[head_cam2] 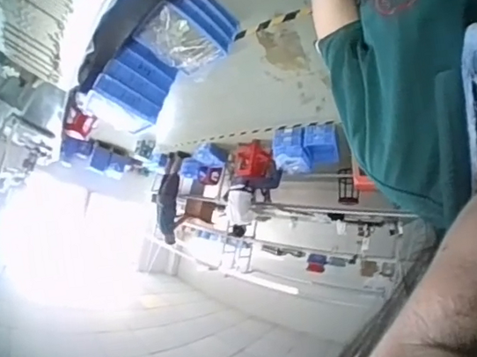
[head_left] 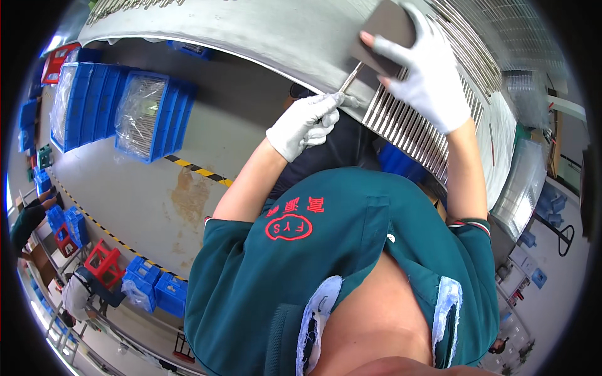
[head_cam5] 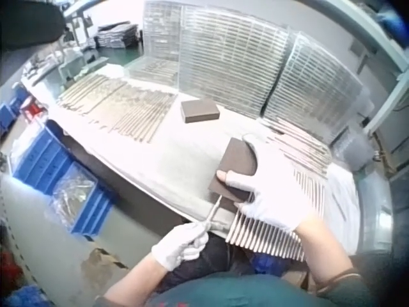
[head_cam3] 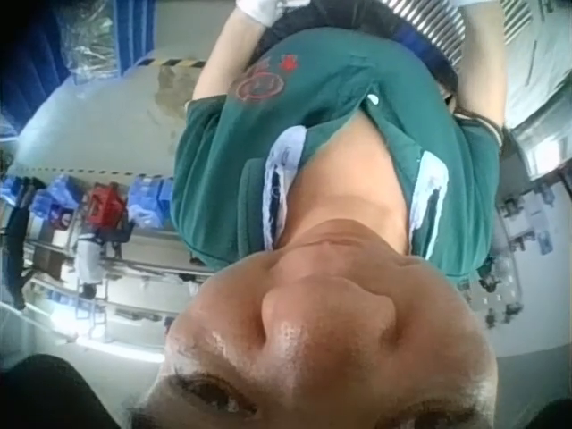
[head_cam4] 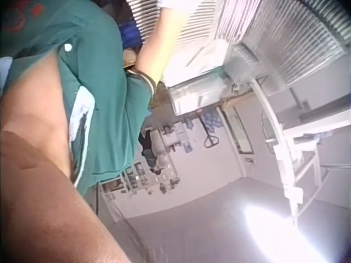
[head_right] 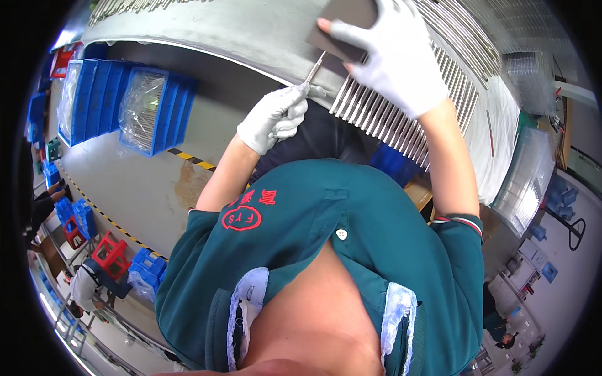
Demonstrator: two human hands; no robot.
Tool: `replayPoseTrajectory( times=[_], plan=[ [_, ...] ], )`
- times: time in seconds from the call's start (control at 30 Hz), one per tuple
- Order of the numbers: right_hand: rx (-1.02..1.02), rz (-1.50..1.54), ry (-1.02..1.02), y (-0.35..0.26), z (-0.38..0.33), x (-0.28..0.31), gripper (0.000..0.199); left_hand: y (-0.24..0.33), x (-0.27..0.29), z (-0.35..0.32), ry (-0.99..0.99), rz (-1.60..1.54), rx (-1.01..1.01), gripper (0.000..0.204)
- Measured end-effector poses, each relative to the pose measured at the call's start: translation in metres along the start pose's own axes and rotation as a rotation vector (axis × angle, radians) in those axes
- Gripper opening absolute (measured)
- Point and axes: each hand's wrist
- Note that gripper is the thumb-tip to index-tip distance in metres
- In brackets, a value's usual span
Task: Inspecting, aligning, and sorting thin metal rods on a production workbench using an alignment block.
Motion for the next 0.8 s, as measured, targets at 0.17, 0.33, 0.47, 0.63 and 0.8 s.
replayPoseTrajectory(
  times=[0.17, 0.33, 0.47, 0.63, 0.8],
  plan=[
    [-0.010, 0.074, -0.008, 0.012, -0.006, -0.004, 0.070, 0.003, -0.001, 0.002, 0.062, 0.136, -0.043, 0.036],
    [-0.115, 0.085, -0.035, 0.034, -0.048, 0.008, 0.069, -0.001, 0.004, -0.001, -0.001, 0.053, -0.078, 0.034],
    [0.001, 0.103, -0.008, 0.002, -0.024, 0.003, 0.068, 0.001, -0.005, -0.001, 0.118, 0.131, -0.069, 0.032],
    [-0.013, 0.077, 0.009, -0.020, -0.006, -0.006, 0.069, 0.004, -0.015, -0.005, 0.175, 0.284, -0.123, 0.030],
    [-0.029, 0.061, -0.046, -0.006, -0.023, 0.004, 0.069, 0.004, -0.013, -0.008, 0.159, 0.220, -0.075, 0.027]
  ],
)
Point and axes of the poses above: each hand's wrist, its own z-axis towards the middle knuckle, its own x-axis out of the back of the hand, y = z × x, and after that the axes turned 9 degrees about -x, right-handed
